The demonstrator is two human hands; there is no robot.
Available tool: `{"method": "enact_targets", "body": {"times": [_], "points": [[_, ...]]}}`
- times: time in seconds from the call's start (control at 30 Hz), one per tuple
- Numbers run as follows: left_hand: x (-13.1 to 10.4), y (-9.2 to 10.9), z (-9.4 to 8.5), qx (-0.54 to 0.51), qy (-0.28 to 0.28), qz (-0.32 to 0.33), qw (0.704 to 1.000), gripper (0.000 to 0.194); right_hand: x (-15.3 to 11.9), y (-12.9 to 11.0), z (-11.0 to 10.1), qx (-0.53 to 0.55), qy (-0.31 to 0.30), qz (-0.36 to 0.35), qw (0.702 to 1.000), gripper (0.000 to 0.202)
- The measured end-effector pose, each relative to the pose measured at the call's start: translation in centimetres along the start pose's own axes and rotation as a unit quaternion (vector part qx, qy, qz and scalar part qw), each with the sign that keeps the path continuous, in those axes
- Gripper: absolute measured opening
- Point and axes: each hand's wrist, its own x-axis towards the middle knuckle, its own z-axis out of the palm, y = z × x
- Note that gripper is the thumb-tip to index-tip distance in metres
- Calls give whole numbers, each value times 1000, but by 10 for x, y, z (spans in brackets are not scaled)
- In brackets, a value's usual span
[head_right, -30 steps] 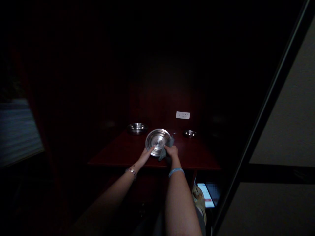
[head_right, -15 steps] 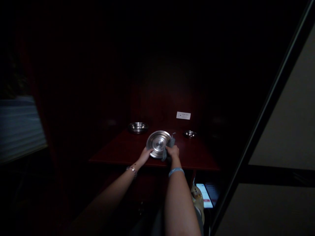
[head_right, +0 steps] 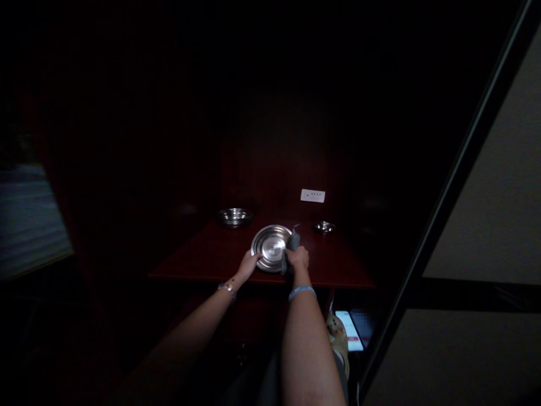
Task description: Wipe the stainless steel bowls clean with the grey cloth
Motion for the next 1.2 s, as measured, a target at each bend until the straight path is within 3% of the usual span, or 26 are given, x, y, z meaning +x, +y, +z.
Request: {"method": "enact_targets", "body": {"times": [0.17, 0.47, 0.8, 0.97, 1.07, 1.2], "points": [[-1, 3, -1, -8, -9, 6, 1000, 18, -1, -2, -3, -20, -13, 22, 999, 48], [-11, 14, -4, -4, 11, -14, 1000, 13, -12, -12, -4, -19, 26, 8, 999, 41], [-1, 3, -2, -42, 38, -5, 998, 32, -25, -35, -4, 29, 98, -19, 995, 42], [-1, 5, -3, -40, 72, -19, 996, 30, -30, -46, -3, 46, 103, -28, 993, 43], [-1, 4, -6, -44, 87, -20, 995, 32, -29, -49, -7, 71, 105, -1, 992, 43], [3, -2, -11, -59, 115, 6, 992, 39, -21, -44, -19, 119, 155, 83, 977, 51]]}}
